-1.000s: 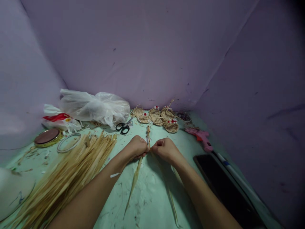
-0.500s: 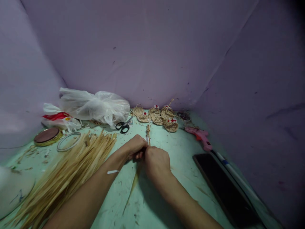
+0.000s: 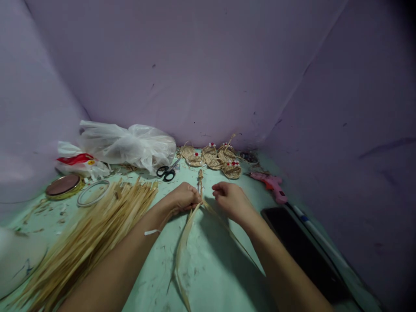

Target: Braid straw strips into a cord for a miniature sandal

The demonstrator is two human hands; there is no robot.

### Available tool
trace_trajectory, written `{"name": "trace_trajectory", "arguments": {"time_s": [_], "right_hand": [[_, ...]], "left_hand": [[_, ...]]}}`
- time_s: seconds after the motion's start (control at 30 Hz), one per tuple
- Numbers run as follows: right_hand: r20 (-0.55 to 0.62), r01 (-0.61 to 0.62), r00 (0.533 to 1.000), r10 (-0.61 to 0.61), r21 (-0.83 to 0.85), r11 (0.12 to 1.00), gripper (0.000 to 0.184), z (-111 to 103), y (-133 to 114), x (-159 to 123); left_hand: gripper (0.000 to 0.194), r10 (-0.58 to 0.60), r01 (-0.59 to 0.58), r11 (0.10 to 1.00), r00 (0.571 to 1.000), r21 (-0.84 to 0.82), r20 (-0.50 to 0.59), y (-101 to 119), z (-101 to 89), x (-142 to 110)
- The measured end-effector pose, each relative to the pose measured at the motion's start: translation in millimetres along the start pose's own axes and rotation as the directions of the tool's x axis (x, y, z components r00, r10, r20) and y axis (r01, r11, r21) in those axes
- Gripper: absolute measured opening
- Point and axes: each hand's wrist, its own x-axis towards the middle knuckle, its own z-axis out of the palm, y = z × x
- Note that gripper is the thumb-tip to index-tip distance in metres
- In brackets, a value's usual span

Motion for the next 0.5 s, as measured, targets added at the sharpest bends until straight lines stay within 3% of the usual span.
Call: {"name": "trace_trajectory", "arguments": {"time_s": [0.13, 0.27, 0.5], "right_hand": [[0.129, -0.028, 0.992, -0.002, 0.223, 0.974, 0.025, 19, 3, 7], [0.285, -0.172, 0.958, 0.045, 0.441, 0.881, 0.018, 32, -4, 5], [0.227, -0.195, 0.969, 0.093, 0.485, 0.853, 0.007, 32, 2, 10]], "left_hand": [[0.012, 0.010, -0.010, 1.000, 1.000, -0.020, 0.021, 0, -1.2, 0], [0.015, 0.012, -0.011, 1.000, 0.999, -0.023, 0.038, 1, -0.6, -1], [0.015, 0.101, -0.110, 0.985, 0.992, 0.130, 0.072, -4, -6.6, 4]]}}
